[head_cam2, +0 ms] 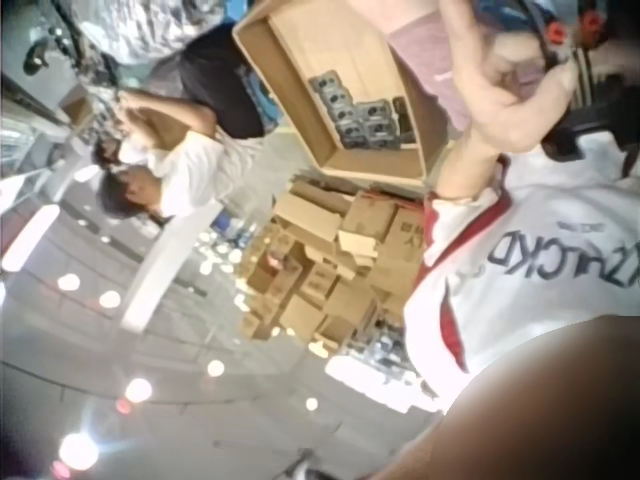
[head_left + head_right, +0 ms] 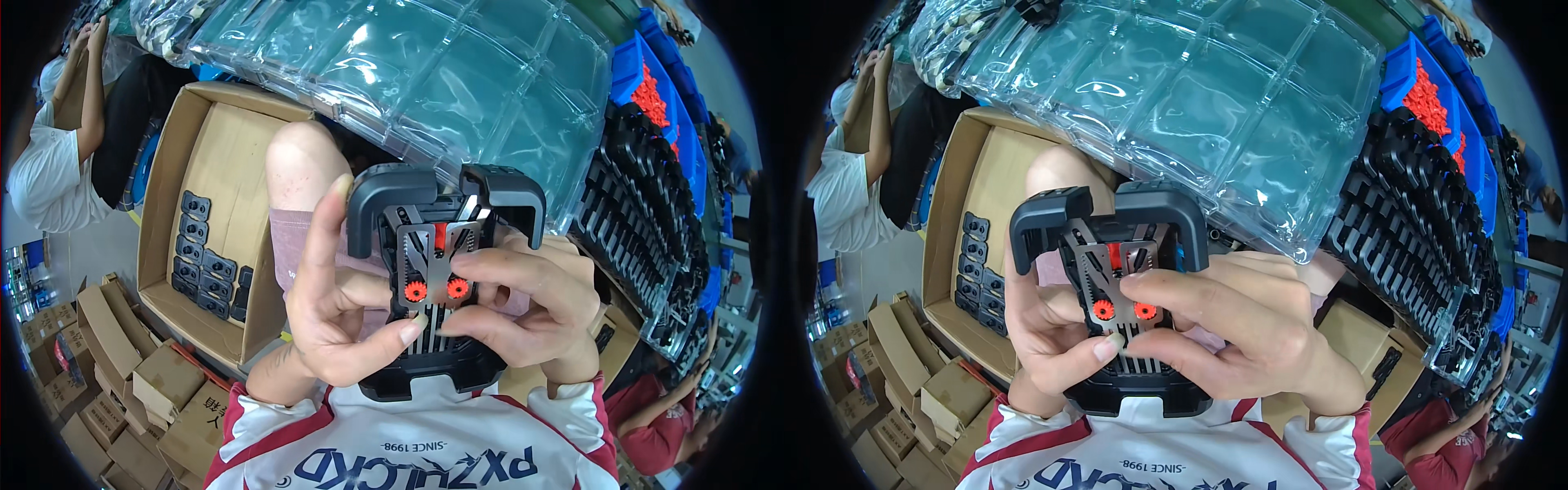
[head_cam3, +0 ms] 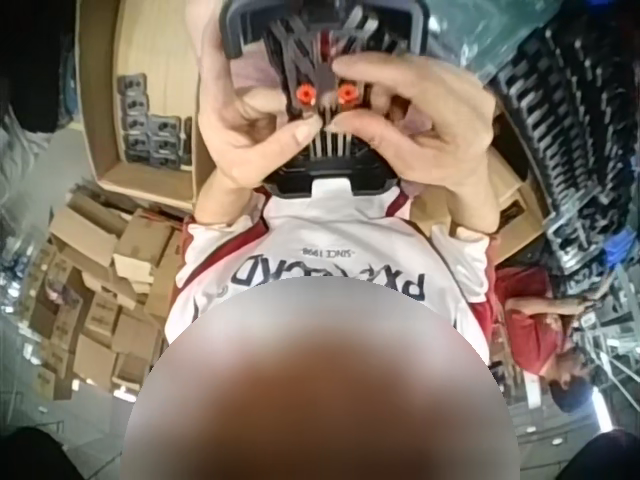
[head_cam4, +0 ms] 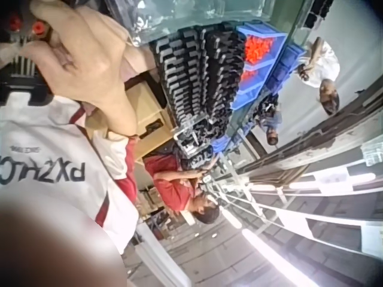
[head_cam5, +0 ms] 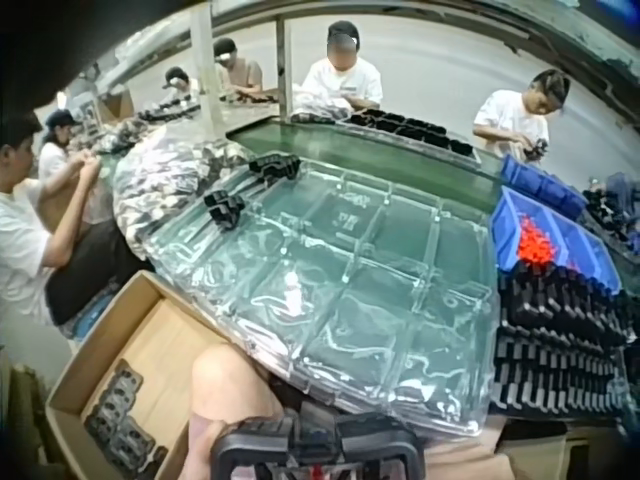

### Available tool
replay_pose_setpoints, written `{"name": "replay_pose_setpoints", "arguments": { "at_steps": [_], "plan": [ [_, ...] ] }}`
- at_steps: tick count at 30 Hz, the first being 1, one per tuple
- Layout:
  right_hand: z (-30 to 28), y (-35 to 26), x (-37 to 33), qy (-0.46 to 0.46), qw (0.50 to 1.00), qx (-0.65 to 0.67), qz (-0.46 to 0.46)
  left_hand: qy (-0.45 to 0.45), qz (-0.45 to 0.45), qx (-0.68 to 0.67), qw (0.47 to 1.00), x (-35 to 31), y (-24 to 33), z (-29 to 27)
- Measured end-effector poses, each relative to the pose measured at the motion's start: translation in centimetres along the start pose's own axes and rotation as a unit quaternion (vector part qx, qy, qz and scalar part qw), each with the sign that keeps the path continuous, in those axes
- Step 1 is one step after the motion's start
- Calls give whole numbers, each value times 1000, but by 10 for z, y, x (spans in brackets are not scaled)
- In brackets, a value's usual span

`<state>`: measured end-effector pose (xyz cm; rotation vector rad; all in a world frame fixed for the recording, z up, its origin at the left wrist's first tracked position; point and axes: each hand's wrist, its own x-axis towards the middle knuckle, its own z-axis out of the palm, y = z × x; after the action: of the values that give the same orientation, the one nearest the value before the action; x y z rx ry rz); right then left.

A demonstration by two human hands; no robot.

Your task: Assembling plastic car phone holders by snapping components together and inserting small parts.

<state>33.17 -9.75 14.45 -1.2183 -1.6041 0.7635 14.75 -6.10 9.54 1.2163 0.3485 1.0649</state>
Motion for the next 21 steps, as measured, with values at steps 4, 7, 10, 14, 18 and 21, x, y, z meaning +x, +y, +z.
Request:
{"name": "replay_pose_setpoints", "arguments": {
  "at_steps": [4, 7, 10, 14, 18, 21],
  "plan": [
    [-1, 7, 1, -15, 999, -17, -44, 21, 6, 50, 999, -1, 0, 2],
    [-2, 9, 3, -17, 998, -15, -52, 26, 2, 41, 999, -3, 0, 3],
    [-2, 11, 3, -19, 998, -13, -61, 32, -1, 33, 999, -4, -2, 3],
    [-2, 15, 1, -13, 998, -9, -56, 15, 15, 61, 998, -3, -4, 1],
    [-4, 17, 1, -17, 998, -30, -55, 12, -21, 64, 998, -8, -1, 1],
    [-5, 16, 3, -20, 997, -40, -57, 11, -32, 76, 997, -8, -1, 1]
  ]
}}
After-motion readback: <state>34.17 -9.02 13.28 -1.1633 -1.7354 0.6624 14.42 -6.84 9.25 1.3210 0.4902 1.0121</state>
